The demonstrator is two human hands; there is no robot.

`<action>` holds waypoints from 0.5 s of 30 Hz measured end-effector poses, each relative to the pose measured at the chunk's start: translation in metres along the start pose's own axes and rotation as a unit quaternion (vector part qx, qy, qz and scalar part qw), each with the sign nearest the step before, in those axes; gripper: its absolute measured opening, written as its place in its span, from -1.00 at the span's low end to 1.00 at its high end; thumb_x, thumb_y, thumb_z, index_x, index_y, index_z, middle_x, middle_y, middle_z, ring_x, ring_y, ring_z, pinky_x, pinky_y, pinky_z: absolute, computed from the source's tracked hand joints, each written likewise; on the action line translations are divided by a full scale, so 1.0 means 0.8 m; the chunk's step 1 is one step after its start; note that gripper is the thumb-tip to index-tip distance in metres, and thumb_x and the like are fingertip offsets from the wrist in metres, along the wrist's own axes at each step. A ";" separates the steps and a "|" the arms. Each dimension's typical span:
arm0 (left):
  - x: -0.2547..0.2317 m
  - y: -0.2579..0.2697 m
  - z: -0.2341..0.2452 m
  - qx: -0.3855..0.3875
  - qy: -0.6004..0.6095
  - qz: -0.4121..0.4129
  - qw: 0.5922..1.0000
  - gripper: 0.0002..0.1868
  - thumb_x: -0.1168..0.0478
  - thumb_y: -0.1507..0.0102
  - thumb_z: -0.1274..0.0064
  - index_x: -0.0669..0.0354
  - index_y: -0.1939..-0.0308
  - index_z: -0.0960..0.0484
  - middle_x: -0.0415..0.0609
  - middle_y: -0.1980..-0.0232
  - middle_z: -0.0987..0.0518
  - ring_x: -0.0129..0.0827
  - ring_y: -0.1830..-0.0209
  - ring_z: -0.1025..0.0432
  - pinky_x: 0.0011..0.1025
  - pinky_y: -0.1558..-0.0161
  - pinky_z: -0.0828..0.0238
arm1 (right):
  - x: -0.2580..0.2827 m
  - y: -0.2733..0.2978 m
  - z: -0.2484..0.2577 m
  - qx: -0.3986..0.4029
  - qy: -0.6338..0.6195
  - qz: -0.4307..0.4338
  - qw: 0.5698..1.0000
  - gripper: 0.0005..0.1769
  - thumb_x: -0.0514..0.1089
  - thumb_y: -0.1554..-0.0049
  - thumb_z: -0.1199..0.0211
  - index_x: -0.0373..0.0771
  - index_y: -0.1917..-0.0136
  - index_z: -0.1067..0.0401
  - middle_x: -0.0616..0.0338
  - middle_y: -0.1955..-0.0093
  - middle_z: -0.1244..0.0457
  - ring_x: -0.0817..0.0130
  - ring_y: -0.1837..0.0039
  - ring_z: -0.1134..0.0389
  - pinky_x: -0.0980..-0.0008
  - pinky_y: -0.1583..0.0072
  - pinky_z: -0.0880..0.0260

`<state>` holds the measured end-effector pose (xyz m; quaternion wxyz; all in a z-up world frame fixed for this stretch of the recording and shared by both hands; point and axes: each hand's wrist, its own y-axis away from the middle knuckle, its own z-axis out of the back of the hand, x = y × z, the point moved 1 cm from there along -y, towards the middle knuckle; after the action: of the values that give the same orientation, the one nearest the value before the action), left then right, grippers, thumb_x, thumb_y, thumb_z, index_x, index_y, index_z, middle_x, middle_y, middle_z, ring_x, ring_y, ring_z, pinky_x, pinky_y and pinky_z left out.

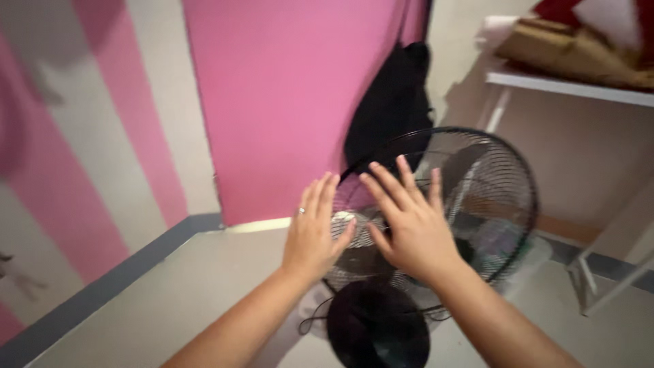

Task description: The person reassembles a standing electric fan by hand. They attach the fan blades to the motor hub, secure the blades with a nut, then fit and lock the front protective grille onto the fan head.

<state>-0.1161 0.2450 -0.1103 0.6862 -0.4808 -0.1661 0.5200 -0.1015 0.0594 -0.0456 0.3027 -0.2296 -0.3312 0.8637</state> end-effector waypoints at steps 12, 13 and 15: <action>0.043 0.071 -0.056 -0.127 0.283 0.210 0.927 -0.36 0.19 -0.36 -0.04 0.31 -0.48 -0.22 0.21 -0.38 -0.45 -0.11 -0.30 -0.47 -0.27 -0.26 -0.42 | 0.008 -0.063 -0.042 0.082 0.087 0.165 0.979 -0.36 0.23 -0.02 -0.24 0.04 -0.34 -0.41 0.16 -0.45 -0.19 0.07 -0.59 0.02 -0.46 -0.49 0.34; 0.048 0.071 -0.060 -0.145 0.315 0.241 0.906 -0.45 0.21 -0.36 -0.05 0.30 -0.41 -0.34 0.15 -0.31 -0.53 -0.19 -0.21 -0.54 -0.33 -0.20 -0.49 | 0.010 -0.068 -0.044 0.083 0.091 0.176 0.977 -0.37 0.23 -0.03 -0.23 0.03 -0.33 -0.42 0.17 -0.43 -0.21 0.10 -0.57 -0.02 -0.44 -0.50 0.32; 0.054 0.071 -0.069 -0.172 0.368 0.282 0.869 -0.60 0.26 -0.34 -0.09 0.31 -0.25 -0.54 0.06 -0.17 -0.63 -0.32 -0.08 -0.60 -0.42 -0.10 -0.57 | 0.010 -0.074 -0.047 0.085 0.099 0.197 0.972 -0.40 0.25 -0.06 -0.22 0.03 -0.32 -0.45 0.17 -0.40 -0.25 0.14 -0.55 -0.09 -0.39 -0.53 0.28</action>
<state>-0.0896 0.2557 -0.1958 0.4279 -0.7743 0.1544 0.4398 -0.0631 0.1164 -0.0304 0.1769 -0.3479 -0.1731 0.9043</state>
